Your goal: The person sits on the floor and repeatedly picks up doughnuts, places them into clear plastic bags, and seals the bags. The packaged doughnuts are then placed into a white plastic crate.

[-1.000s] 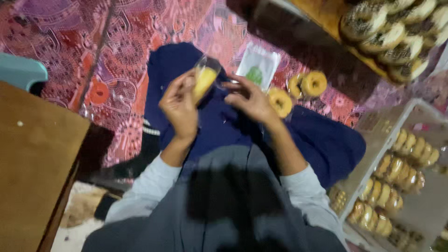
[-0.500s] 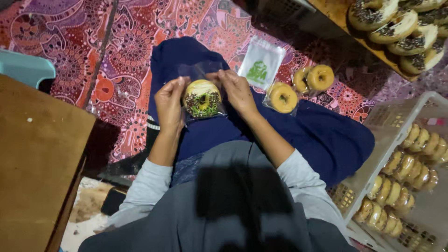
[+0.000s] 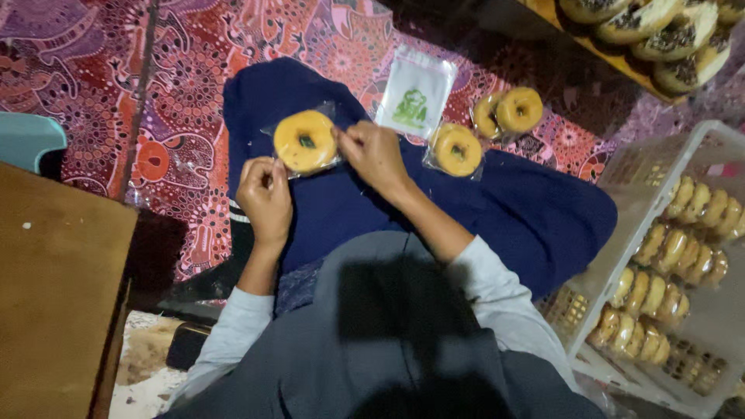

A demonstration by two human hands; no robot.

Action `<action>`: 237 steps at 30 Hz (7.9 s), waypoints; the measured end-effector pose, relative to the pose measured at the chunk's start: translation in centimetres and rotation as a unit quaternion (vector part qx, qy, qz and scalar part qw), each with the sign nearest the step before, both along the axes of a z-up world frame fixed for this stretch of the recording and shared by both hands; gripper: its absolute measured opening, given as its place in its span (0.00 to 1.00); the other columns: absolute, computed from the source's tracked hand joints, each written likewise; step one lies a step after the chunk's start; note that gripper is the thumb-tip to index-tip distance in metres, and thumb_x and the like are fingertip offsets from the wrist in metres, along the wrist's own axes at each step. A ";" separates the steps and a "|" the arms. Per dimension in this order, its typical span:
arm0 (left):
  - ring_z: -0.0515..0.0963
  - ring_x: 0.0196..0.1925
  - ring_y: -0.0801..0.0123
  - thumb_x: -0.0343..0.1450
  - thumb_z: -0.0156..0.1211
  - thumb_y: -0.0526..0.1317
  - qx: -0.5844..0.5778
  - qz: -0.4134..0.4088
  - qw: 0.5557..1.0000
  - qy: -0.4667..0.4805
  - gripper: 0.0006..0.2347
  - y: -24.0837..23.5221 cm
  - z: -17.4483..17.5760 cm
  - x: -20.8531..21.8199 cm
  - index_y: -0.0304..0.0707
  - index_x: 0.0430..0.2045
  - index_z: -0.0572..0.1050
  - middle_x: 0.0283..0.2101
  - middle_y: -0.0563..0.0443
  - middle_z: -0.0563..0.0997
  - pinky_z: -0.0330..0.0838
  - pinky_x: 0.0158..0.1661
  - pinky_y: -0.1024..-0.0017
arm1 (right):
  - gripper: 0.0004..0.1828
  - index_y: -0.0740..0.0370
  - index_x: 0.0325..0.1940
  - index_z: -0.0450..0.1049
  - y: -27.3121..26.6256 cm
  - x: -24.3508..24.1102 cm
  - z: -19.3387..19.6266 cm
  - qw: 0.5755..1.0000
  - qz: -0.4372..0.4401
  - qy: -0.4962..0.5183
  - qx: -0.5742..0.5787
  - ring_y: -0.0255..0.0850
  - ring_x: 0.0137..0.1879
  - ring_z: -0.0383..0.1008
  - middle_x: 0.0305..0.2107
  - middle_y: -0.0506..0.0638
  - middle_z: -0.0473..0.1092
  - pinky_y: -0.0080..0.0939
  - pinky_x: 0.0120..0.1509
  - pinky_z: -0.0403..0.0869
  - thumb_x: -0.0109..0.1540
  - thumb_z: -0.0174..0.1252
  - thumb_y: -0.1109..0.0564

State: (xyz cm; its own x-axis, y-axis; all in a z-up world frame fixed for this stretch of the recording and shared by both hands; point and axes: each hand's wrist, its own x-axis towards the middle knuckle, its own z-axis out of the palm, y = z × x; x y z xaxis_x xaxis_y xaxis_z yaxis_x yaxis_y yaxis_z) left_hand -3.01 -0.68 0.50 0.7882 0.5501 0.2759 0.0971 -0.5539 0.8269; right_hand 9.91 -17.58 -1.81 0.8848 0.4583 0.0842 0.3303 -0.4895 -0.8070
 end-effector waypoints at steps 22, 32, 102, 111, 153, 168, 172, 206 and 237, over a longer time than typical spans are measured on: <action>0.80 0.34 0.38 0.60 0.56 0.25 0.203 -0.318 0.915 0.141 0.14 -11.8 -22.2 26.5 0.29 0.38 0.72 0.49 0.29 0.75 0.75 0.32 0.49 | 0.11 0.65 0.48 0.77 -19.1 4.3 -3.9 0.960 -0.202 -0.039 -0.189 0.59 0.51 0.76 0.41 0.64 0.76 0.52 0.57 0.73 0.67 0.60 0.56; 0.83 0.36 0.48 0.67 0.65 0.32 0.053 -0.306 0.950 0.040 0.07 -12.4 -8.7 23.2 0.35 0.35 0.76 0.50 0.38 0.78 0.75 0.36 0.57 | 0.26 0.77 0.54 0.75 -13.7 16.2 -5.8 0.994 -0.106 -0.003 -0.020 0.53 0.49 0.78 0.44 0.67 0.77 0.48 0.54 0.75 0.64 0.70 0.51; 0.62 0.67 0.49 0.67 0.72 0.44 -0.313 -0.217 0.913 -0.145 0.41 -19.4 2.8 17.9 0.27 0.67 0.48 0.66 0.41 0.59 0.60 0.64 0.58 | 0.38 0.66 0.65 0.69 -11.7 10.5 7.1 0.947 -0.250 -0.198 0.029 0.55 0.63 0.72 0.57 0.60 0.71 0.50 0.69 0.71 0.54 0.74 0.54; 0.74 0.49 0.52 0.68 0.59 0.28 0.047 -0.286 0.951 -0.106 0.11 -16.0 5.8 16.3 0.35 0.43 0.72 0.46 0.42 0.77 0.71 0.54 0.55 | 0.36 0.63 0.68 0.69 -10.6 8.8 6.2 0.925 -0.224 -0.299 -0.069 0.56 0.67 0.69 0.60 0.60 0.70 0.55 0.72 0.66 0.55 0.71 0.62; 0.84 0.46 0.72 0.77 0.54 0.32 -0.372 -0.048 0.911 -0.171 0.10 -1.2 -1.5 4.3 0.27 0.52 0.71 0.42 0.46 0.85 0.78 0.49 0.76 | 0.06 0.64 0.43 0.80 1.9 0.0 11.8 0.969 0.176 -0.168 0.055 0.49 0.44 0.79 0.39 0.54 0.78 0.47 0.51 0.76 0.61 0.63 0.62; 0.86 0.45 0.72 0.78 0.55 0.30 -0.168 -0.055 0.975 -0.133 0.05 -3.6 2.7 3.2 0.28 0.41 0.80 0.42 0.48 0.86 0.79 0.48 0.73 | 0.25 0.62 0.60 0.74 -0.6 7.0 7.1 0.987 0.005 -0.162 0.016 0.49 0.46 0.79 0.43 0.59 0.77 0.44 0.51 0.78 0.58 0.61 0.69; 0.83 0.52 0.69 0.79 0.53 0.31 -0.339 0.016 0.916 -0.214 0.07 -3.5 5.0 4.1 0.29 0.47 0.79 0.48 0.42 0.84 0.76 0.58 0.72 | 0.15 0.60 0.60 0.78 -5.0 6.9 6.0 0.975 -0.054 0.111 -0.185 0.44 0.43 0.81 0.41 0.61 0.80 0.43 0.50 0.76 0.68 0.63 0.59; 0.72 0.33 0.74 0.76 0.59 0.30 -0.102 0.007 0.994 0.027 0.09 -0.2 -1.6 -2.9 0.28 0.25 0.70 0.36 0.48 0.74 0.67 0.34 0.77 | 0.17 0.70 0.30 0.75 -1.0 -1.9 -0.8 0.999 0.033 0.040 0.001 0.52 0.34 0.75 0.27 0.62 0.72 0.50 0.39 0.70 0.69 0.60 0.54; 0.81 0.53 0.57 0.75 0.57 0.32 -0.722 -0.239 0.610 0.224 0.18 -14.2 -1.8 10.6 0.22 0.58 0.62 0.54 0.38 0.75 0.77 0.55 0.60 | 0.43 0.60 0.68 0.63 -21.7 -2.5 6.4 0.981 0.020 -0.183 -0.063 0.55 0.70 0.64 0.62 0.65 0.65 0.50 0.75 0.65 0.51 0.73 0.52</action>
